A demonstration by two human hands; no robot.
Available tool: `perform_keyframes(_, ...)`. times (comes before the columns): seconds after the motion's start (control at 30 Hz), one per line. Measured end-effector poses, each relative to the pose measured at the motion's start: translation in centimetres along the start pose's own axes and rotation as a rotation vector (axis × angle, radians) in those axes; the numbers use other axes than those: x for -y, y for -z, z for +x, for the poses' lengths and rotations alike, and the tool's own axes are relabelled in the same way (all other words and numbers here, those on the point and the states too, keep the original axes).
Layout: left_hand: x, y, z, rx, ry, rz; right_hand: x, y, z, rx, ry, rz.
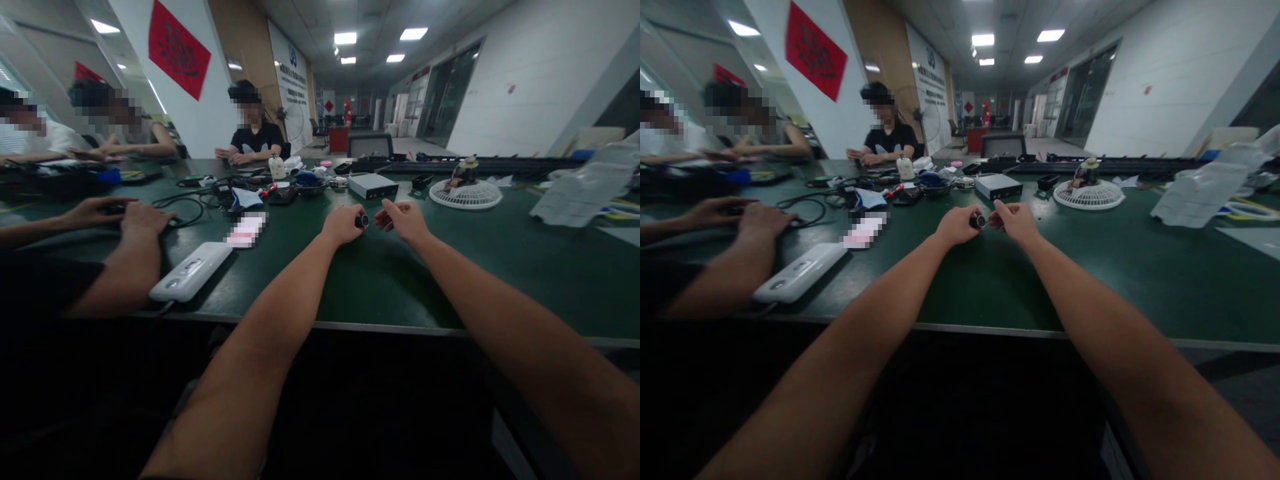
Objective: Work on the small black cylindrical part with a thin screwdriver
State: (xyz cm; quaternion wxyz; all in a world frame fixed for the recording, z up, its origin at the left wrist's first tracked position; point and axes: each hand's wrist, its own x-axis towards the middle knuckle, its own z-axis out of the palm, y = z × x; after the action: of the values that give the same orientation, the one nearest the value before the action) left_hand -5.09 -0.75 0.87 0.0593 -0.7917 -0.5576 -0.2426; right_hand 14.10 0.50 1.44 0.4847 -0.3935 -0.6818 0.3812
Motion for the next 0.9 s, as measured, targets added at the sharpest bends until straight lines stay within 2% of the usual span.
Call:
perform_keyframes(0.13,-0.04,0.01,0.00,0.000,-0.005,0.004,0.04,-0.05,-0.01,-0.041,0.023,-0.044)
perform_keyframes(0.33,0.07,0.03,0.02,0.007,-0.014,-0.004,0.01,-0.12,-0.05,0.048,0.032,-0.010)
perform_keyframes(0.5,-0.06,-0.01,0.06,0.020,-0.019,-0.006,-0.13,-0.02,0.02,-0.024,0.048,-0.080)
perform_keyframes(0.7,-0.03,0.05,0.04,0.012,-0.017,0.002,-0.20,-0.24,-0.01,0.072,0.046,-0.008)
perform_keyframes(0.9,-0.04,-0.07,0.10,0.002,-0.015,0.014,-0.63,0.08,0.22,0.026,0.081,-0.081)
